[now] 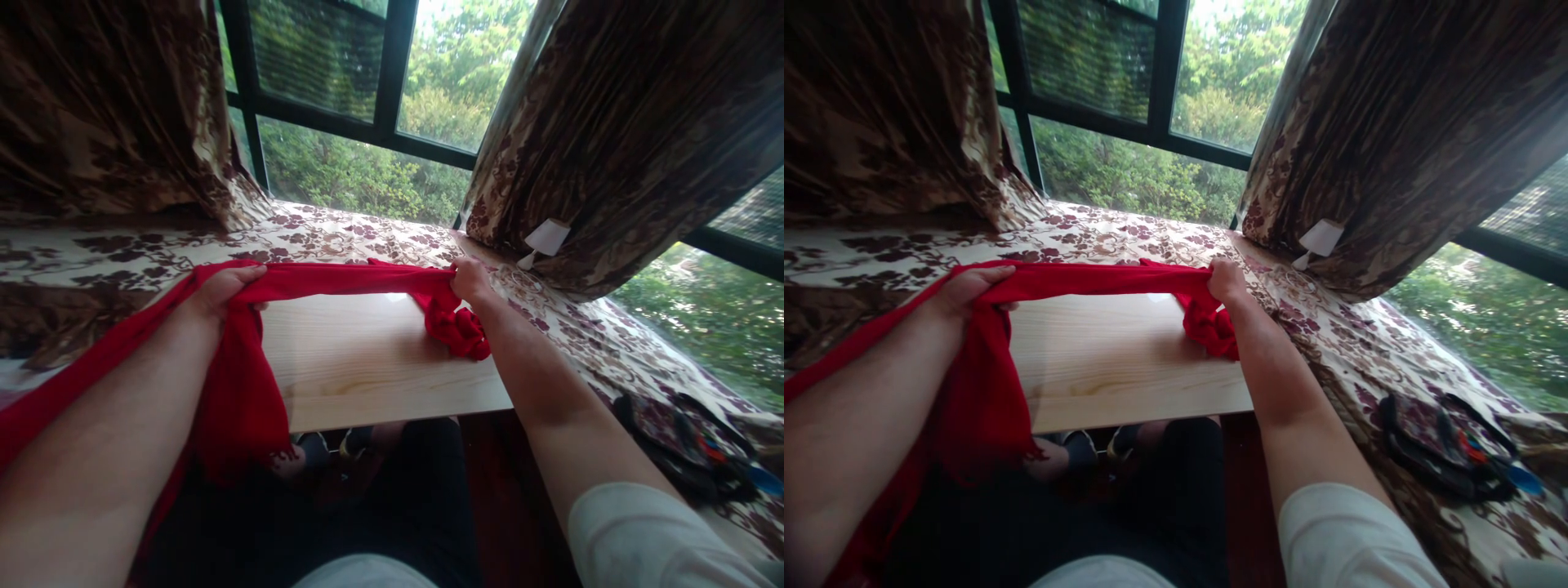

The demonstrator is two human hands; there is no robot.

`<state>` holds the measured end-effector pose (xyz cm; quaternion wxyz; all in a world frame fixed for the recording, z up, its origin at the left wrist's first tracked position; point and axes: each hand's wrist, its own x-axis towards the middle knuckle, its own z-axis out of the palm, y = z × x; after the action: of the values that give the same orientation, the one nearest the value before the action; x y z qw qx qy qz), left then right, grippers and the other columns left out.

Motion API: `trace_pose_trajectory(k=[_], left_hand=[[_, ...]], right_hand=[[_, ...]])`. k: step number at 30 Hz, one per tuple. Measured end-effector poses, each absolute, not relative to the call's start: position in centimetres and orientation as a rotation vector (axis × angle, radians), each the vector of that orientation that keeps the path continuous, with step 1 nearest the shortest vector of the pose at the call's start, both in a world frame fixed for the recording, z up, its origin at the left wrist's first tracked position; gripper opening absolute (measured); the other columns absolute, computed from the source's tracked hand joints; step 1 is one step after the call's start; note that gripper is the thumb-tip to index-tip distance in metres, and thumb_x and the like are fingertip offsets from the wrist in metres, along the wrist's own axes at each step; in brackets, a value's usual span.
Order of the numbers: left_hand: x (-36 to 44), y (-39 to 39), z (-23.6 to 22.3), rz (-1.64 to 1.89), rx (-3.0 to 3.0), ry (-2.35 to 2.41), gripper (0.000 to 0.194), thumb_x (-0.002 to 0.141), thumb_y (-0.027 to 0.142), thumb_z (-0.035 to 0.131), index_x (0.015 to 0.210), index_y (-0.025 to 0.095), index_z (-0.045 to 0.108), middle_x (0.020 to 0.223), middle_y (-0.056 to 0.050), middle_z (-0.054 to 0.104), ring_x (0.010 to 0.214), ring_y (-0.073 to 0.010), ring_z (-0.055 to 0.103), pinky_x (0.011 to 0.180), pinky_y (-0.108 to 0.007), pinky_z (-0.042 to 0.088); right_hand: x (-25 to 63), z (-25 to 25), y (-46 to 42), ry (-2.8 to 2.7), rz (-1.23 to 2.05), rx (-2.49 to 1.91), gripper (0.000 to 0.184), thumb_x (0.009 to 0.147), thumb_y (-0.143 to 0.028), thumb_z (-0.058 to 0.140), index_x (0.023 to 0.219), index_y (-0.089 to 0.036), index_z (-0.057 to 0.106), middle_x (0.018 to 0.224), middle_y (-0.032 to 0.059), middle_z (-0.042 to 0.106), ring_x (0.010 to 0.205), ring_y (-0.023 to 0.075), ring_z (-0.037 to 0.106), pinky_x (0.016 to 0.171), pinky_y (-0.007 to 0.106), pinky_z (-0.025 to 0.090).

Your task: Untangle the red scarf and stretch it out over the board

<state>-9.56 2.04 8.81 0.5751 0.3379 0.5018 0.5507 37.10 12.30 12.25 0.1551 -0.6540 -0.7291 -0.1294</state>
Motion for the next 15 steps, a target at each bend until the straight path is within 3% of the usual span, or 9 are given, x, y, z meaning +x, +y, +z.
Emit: trace_pose_trajectory(k=[9,12,15], left_hand=[[-11.1,2.0,8.7,1.213,0.884,1.282,0.010,0.092,0.016,0.052,0.084,0.010,0.055,0.047,-0.002,0.058,0.032,-0.0146,0.051,0.030,-0.023,0.040],[-10.5,2.2,8.7,1.189,0.895,1.220,0.012,0.093,0.016,0.050,0.083,0.011,0.054,0.046,-0.002,0.056,0.030,-0.0137,0.047,0.030,-0.023,0.038],[-10.3,2.5,8.5,1.182,0.914,1.193,0.013,0.093,0.016,0.049,0.081,0.012,0.053,0.046,-0.001,0.055,0.030,-0.0132,0.045,0.031,-0.024,0.038]], right_hand=[[39.3,15.0,11.5,-1.712,-0.521,-1.862,0.038,0.075,-0.021,0.055,0.110,-0.020,0.070,0.105,0.0118,0.071,0.098,0.0298,0.064,0.088,0.039,0.047],[40.0,15.7,13.0,-1.479,-0.347,-1.730,0.029,0.077,-0.025,0.054,0.100,-0.019,0.069,0.096,0.0093,0.070,0.094,0.0276,0.063,0.084,0.037,0.050],[40.3,16.4,15.0,-1.286,-0.019,-1.450,0.026,0.079,-0.029,0.050,0.097,-0.017,0.065,0.081,0.0040,0.065,0.079,0.0212,0.062,0.070,0.032,0.053]])
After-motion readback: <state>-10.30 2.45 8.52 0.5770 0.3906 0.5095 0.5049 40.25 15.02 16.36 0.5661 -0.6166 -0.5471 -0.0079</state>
